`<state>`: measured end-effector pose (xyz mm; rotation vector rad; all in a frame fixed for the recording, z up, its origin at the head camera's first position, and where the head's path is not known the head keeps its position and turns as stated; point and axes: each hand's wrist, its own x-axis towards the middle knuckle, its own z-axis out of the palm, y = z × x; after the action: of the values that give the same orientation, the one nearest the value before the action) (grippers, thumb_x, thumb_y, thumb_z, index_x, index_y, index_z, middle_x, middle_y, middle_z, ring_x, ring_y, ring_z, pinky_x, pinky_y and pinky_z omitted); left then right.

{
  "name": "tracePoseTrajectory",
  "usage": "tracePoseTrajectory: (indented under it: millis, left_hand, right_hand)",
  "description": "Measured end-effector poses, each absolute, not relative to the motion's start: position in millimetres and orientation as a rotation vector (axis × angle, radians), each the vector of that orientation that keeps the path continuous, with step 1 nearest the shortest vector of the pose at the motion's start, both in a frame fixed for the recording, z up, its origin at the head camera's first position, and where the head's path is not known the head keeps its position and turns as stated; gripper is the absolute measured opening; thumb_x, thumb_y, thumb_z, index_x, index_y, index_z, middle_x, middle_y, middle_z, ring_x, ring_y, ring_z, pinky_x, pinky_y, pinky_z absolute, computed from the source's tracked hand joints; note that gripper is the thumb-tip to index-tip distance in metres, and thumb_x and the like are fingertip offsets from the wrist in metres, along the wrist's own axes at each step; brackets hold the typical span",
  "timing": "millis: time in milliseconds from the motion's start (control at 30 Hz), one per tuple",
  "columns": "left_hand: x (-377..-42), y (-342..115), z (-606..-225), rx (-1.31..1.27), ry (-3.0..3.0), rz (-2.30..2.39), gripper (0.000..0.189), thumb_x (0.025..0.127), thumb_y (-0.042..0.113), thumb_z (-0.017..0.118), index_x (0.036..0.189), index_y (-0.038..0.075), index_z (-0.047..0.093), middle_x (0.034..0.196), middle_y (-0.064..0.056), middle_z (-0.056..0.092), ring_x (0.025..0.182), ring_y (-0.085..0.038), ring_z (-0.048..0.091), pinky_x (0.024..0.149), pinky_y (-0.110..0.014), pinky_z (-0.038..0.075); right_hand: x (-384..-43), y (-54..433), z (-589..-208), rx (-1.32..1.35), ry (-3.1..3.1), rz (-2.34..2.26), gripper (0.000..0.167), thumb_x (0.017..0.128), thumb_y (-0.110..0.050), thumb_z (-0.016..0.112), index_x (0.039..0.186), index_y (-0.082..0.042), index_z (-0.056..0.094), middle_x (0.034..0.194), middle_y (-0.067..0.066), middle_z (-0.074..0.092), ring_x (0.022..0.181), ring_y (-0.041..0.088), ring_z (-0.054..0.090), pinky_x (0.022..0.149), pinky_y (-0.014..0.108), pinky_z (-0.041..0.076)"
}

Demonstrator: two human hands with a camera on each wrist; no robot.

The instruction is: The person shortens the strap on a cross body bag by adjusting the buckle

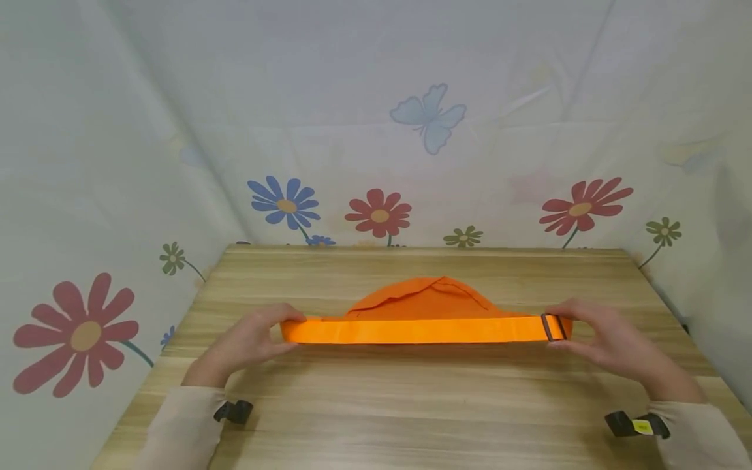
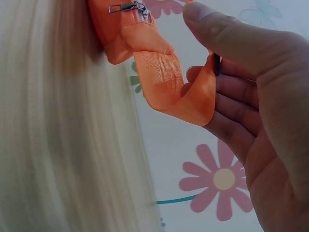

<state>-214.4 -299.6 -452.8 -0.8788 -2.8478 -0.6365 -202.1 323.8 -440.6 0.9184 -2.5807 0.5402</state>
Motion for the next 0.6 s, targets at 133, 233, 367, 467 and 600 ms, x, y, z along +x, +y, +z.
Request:
tracePoseTrajectory:
  millis: [133, 233, 367, 467, 600]
  left_hand:
    - [-213.1, -298.4, -455.3, -0.893, -2.892, -0.592, 0.045, 0.083, 0.017, 0.095, 0.123, 0.015, 0.075, 0.121, 0.001, 0.078, 0.108, -0.02, 0.071, 0.099, -0.048, 0.063]
    - [-211.7, -298.3, -458.7, -0.915, -2.914, -0.59, 0.042, 0.084, 0.021, 0.095, 0.121, 0.016, 0.076, 0.119, 0.002, 0.078, 0.107, -0.019, 0.071, 0.098, -0.048, 0.063]
    - [-210.4, -299.0, -465.0, -0.946, -2.926, -0.591, 0.04, 0.085, 0.024, 0.094, 0.121, 0.016, 0.076, 0.119, 0.001, 0.077, 0.109, -0.021, 0.072, 0.099, -0.048, 0.062]
    - [-209.9, -299.3, -468.5, -0.943, -2.945, -0.575, 0.04, 0.087, 0.026, 0.092, 0.122, 0.016, 0.075, 0.122, 0.001, 0.077, 0.113, -0.023, 0.072, 0.102, -0.05, 0.061]
    - [-209.8, -298.9, -468.9, -0.924, -2.968, -0.563, 0.039, 0.088, 0.028, 0.091, 0.123, 0.017, 0.075, 0.124, 0.0, 0.076, 0.117, -0.026, 0.071, 0.104, -0.052, 0.06]
  right_hand:
    - [-201.0, 323.9, -445.5, 0.911, -2.633, 0.551, 0.061, 0.069, -0.021, 0.103, 0.124, -0.016, 0.077, 0.114, -0.006, 0.079, 0.096, 0.006, 0.066, 0.085, 0.024, 0.061]
    - [-201.6, 323.1, -450.4, 0.93, -2.639, 0.56, 0.058, 0.07, -0.021, 0.102, 0.123, -0.017, 0.077, 0.116, -0.007, 0.079, 0.099, 0.007, 0.067, 0.087, 0.024, 0.061]
    - [-201.9, 322.3, -456.2, 0.913, -2.706, 0.564, 0.055, 0.074, -0.027, 0.1, 0.124, -0.018, 0.078, 0.118, -0.006, 0.079, 0.103, 0.015, 0.07, 0.09, 0.037, 0.064]
    - [-201.5, 322.1, -459.4, 0.874, -2.797, 0.593, 0.058, 0.08, -0.034, 0.096, 0.131, -0.015, 0.076, 0.125, -0.001, 0.078, 0.108, 0.021, 0.071, 0.092, 0.048, 0.064]
    - [-202.0, 320.6, -464.1, 0.872, -2.817, 0.626, 0.058, 0.081, -0.036, 0.095, 0.132, -0.015, 0.075, 0.126, -0.002, 0.077, 0.108, 0.016, 0.071, 0.092, 0.041, 0.063]
